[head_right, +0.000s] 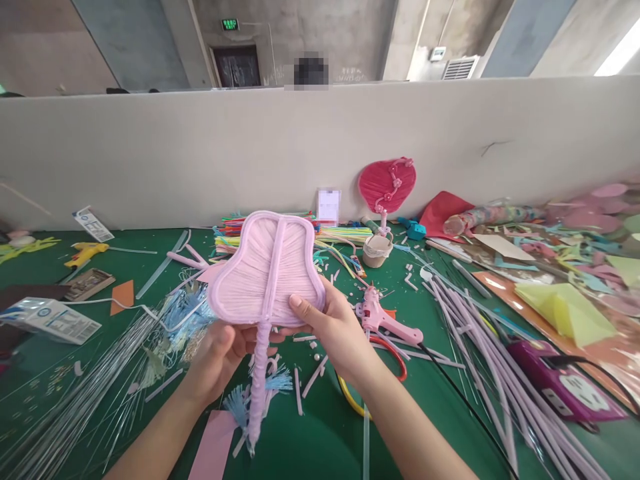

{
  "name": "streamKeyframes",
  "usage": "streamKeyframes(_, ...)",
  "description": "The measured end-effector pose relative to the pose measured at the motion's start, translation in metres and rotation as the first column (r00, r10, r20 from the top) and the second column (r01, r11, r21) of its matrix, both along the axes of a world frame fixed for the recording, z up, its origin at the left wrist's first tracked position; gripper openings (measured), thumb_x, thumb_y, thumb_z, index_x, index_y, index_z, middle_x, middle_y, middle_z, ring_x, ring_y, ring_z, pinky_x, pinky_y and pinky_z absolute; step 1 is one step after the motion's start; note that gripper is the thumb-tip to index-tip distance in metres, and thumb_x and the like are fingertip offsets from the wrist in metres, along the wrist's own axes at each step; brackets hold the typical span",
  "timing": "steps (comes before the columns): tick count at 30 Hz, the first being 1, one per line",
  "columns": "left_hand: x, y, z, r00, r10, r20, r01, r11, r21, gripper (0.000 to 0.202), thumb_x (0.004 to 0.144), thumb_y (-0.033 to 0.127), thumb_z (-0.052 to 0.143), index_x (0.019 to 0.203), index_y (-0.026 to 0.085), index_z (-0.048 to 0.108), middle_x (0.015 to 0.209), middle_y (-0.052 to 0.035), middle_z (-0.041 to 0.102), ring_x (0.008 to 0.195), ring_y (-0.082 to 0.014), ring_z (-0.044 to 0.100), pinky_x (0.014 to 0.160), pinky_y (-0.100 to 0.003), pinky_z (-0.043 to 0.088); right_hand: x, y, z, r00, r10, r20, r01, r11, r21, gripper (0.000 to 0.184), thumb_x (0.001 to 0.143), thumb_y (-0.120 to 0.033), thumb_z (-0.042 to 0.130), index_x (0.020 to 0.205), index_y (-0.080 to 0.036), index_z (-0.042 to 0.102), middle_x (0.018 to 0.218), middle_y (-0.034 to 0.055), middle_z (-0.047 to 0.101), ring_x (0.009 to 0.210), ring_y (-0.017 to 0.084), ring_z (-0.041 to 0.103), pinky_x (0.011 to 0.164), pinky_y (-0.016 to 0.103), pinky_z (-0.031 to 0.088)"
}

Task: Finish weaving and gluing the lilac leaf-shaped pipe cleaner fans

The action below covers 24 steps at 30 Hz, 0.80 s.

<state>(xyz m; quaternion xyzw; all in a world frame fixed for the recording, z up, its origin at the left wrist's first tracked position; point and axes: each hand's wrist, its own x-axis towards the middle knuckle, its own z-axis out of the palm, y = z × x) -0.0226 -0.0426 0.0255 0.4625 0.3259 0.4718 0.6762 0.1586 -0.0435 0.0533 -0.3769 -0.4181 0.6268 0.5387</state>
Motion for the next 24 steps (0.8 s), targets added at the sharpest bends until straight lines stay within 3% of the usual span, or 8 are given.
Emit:
streamKeyframes(5,0.003,0.001,-0.002,0.99,0.079,-0.119,-0.088,0.994,-0.067,0.042,0.068,0.039,0.08,0.102,0.016,0.07,0.089,-0.0098,0.076,0.071,-0.026,0.073,0.064,-0.035,0.06,-0.002,0.002,-0.006,0.985,0.037,0.17,-0.043,0.998,0.034,0.043,0.08,-0.042,0.066,0.117,-0.022,0.054,0.098,0.0033,0.067,0.079,0.018,0.066,0.066,0.033,0.06)
streamKeyframes(8,0.001,0.008,-0.004,0.974,0.175,-0.147,-0.191,0.976,-0.102,0.035,0.068,0.033,0.079,0.095,0.013,0.071,0.082,-0.0083,0.076,0.067,-0.0231,0.072,0.062,-0.031,0.06,0.013,0.005,-0.001,0.898,-0.136,0.419,0.078,0.985,0.152,0.046,0.085,-0.046,0.059,0.124,-0.022,0.052,0.108,0.0059,0.065,0.084,0.018,0.064,0.067,0.031,0.057)
streamKeyframes(11,-0.006,0.019,-0.003,0.94,0.33,-0.082,-0.338,0.933,-0.121,0.03,0.067,0.03,0.078,0.089,0.011,0.07,0.075,-0.0056,0.075,0.065,-0.0201,0.072,0.062,-0.028,0.06,0.04,0.0,0.008,0.678,-0.373,0.634,0.214,0.925,0.315,0.039,0.087,-0.046,0.057,0.117,-0.023,0.059,0.102,0.0067,0.066,0.077,0.018,0.063,0.058,0.028,0.052)
streamKeyframes(14,-0.014,0.027,-0.002,0.879,0.477,-0.001,-0.47,0.866,-0.169,0.018,0.065,0.023,0.076,0.078,0.013,0.068,0.067,-0.0019,0.073,0.062,-0.0163,0.071,0.062,-0.024,0.059,0.057,-0.013,0.004,0.415,-0.386,0.824,0.091,0.919,0.384,0.017,0.086,-0.039,0.06,0.088,-0.025,0.07,0.079,0.004,0.068,0.058,0.016,0.057,0.052,0.029,0.046)
streamKeyframes(16,-0.015,0.029,-0.002,0.854,0.519,0.027,-0.504,0.84,-0.2,0.014,0.064,0.02,0.076,0.073,0.013,0.067,0.065,-0.0004,0.072,0.062,-0.0152,0.07,0.062,-0.022,0.058,0.055,-0.023,-0.011,0.255,-0.36,0.897,-0.04,0.923,0.382,0.01,0.083,-0.03,0.065,0.075,-0.026,0.071,0.076,0.004,0.069,0.066,0.02,0.06,0.059,0.033,0.047)
streamKeyframes(20,-0.007,0.024,-0.009,0.914,0.404,-0.04,-0.403,0.891,-0.21,0.019,0.067,0.025,0.078,0.079,0.012,0.07,0.069,-0.0031,0.073,0.064,-0.0158,0.07,0.061,-0.022,0.058,0.031,-0.033,-0.049,-0.023,-0.229,0.973,-0.193,0.956,0.22,0.003,0.077,-0.021,0.072,0.074,-0.023,0.074,0.077,0.0068,0.069,0.08,0.028,0.062,0.062,0.037,0.047)
streamKeyframes(24,0.004,0.016,-0.019,0.956,0.25,-0.153,-0.276,0.945,-0.177,0.03,0.072,0.035,0.077,0.09,0.011,0.071,0.074,-0.0066,0.074,0.073,-0.0205,0.072,0.068,-0.027,0.059,0.018,-0.03,-0.066,-0.12,-0.205,0.971,-0.233,0.957,0.173,0.018,0.082,-0.014,0.064,0.068,-0.022,0.073,0.072,0.008,0.067,0.078,0.028,0.06,0.057,0.035,0.044)
